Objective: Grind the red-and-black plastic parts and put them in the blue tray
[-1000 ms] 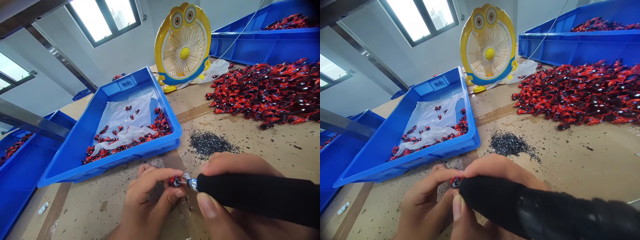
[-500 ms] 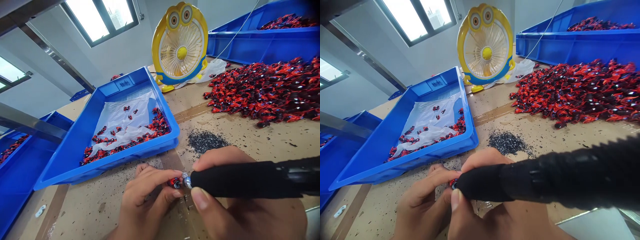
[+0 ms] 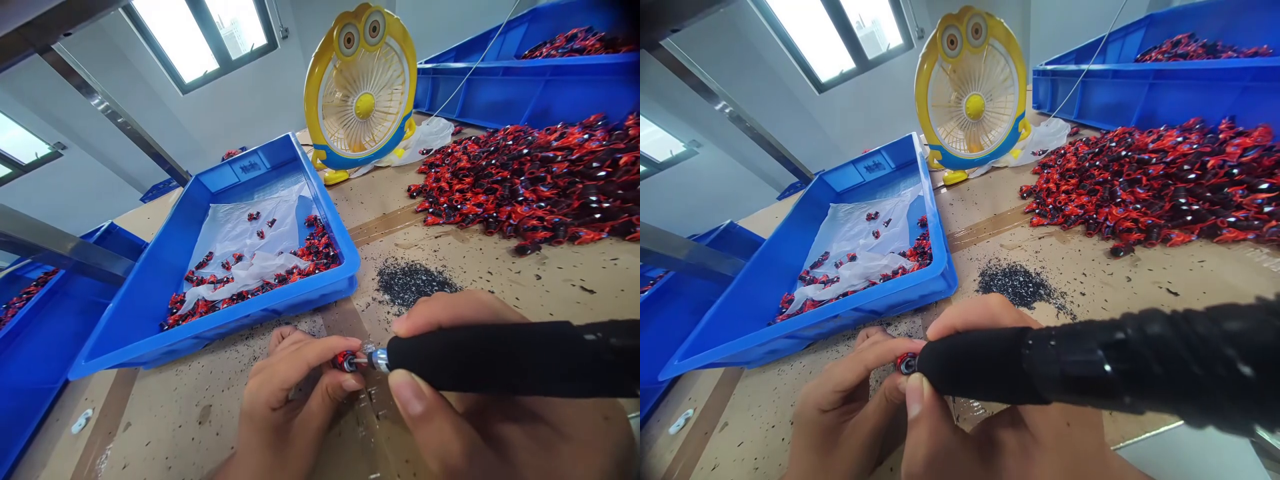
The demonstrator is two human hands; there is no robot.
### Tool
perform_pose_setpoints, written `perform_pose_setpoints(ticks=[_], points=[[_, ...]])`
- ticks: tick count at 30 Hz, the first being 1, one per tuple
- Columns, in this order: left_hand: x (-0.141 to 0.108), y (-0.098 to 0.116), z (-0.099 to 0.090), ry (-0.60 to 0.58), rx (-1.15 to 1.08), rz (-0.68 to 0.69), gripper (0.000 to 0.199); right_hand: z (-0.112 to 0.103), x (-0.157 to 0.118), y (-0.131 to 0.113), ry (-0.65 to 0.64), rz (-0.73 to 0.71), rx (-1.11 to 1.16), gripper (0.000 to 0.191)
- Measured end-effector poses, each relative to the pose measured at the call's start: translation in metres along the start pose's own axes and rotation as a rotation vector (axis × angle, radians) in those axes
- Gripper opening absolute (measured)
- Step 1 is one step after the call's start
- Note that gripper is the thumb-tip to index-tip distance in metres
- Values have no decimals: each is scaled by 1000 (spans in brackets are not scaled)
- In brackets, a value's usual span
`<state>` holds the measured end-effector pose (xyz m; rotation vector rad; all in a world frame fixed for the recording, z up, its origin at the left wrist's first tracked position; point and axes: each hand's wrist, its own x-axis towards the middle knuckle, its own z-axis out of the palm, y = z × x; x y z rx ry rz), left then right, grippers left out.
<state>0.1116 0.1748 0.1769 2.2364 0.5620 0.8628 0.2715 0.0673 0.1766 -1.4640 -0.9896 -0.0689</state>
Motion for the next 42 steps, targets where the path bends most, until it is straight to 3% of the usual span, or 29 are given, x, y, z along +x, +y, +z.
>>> perform_pose_setpoints(ticks=[4,8,16,23,35,42], points=[[-1,-2,0,-19,20,17,13,-1,1,-9,-39,37,-95,14],[0,-3,-1,-17,53,63,13,7,-1,-18,34,175,-52,12],[1,-4,-2,-28,108,91,15,-4,-2,3,-38,40,79,16],[-4,-4,0,-24,58,15,15,-5,-3,14,84,84,335,14],[-4,-4,4,-21,-58,-69,10,-3,-7,16,50,164,468,16],[-7,-7,4,-30,-73,-47,8,-3,-5,18,33,161,481,15]])
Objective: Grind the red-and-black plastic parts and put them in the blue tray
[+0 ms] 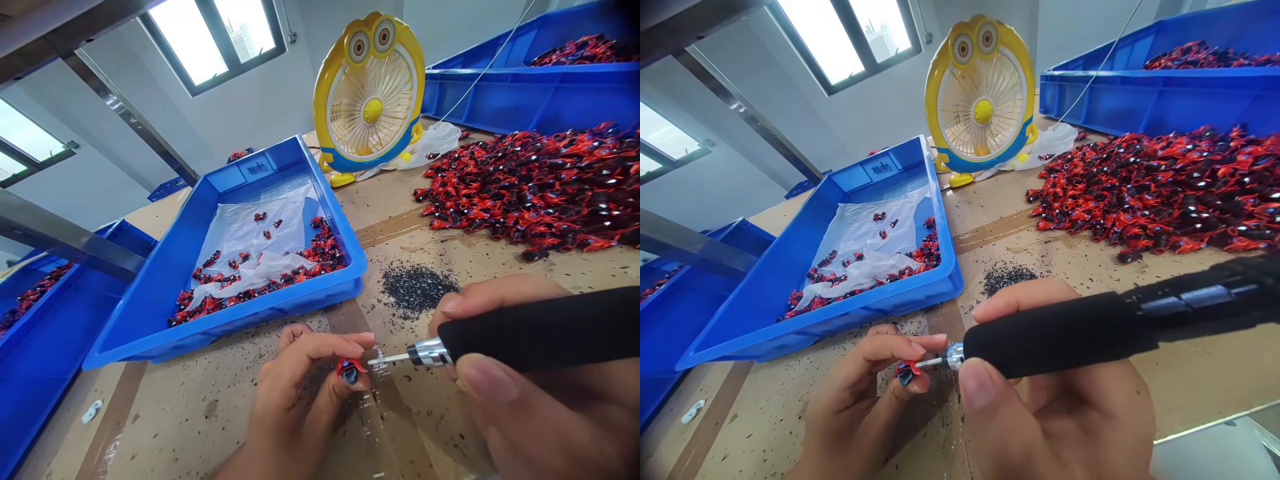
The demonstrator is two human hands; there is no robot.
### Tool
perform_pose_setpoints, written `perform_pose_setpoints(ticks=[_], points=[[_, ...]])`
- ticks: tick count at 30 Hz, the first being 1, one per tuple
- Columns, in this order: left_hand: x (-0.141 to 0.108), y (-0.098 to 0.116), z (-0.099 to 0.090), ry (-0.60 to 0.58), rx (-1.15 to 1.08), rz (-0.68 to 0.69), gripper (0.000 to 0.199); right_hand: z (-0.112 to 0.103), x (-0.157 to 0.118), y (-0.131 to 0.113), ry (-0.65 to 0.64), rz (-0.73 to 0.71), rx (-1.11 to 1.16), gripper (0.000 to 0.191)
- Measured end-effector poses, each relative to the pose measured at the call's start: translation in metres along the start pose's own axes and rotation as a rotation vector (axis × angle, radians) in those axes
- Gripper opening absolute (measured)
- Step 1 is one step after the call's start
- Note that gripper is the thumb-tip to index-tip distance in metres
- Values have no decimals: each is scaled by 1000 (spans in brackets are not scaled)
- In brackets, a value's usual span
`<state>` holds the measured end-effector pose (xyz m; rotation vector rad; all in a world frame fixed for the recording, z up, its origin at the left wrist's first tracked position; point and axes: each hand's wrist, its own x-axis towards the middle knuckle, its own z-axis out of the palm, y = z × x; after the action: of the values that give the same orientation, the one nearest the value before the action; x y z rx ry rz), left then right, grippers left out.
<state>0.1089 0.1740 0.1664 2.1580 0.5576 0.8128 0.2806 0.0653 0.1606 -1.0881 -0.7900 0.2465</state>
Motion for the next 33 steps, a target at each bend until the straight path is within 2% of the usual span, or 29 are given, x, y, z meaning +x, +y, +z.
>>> perform_pose_setpoints(ticks=[7,9,12,16,19,25,29,33], points=[[1,2,-1,-1,24,35,12,-4,-3,1,-12,-58,-64,12],[3,3,-1,0,44,49,11,1,-2,-1,34,-60,-85,12],[6,5,-2,2,82,87,8,14,3,-7,72,-16,-101,21],[7,6,-3,0,116,107,8,26,9,-13,66,-15,-123,27],[6,5,-3,-12,138,102,11,26,3,-14,58,-35,-162,27],[12,8,-2,-4,135,190,7,20,-15,-11,85,-73,-370,16],[13,8,-3,-6,138,204,11,21,-4,-11,66,-83,-237,28],[11,6,-3,-5,163,157,12,19,7,-11,62,-72,-187,30]])
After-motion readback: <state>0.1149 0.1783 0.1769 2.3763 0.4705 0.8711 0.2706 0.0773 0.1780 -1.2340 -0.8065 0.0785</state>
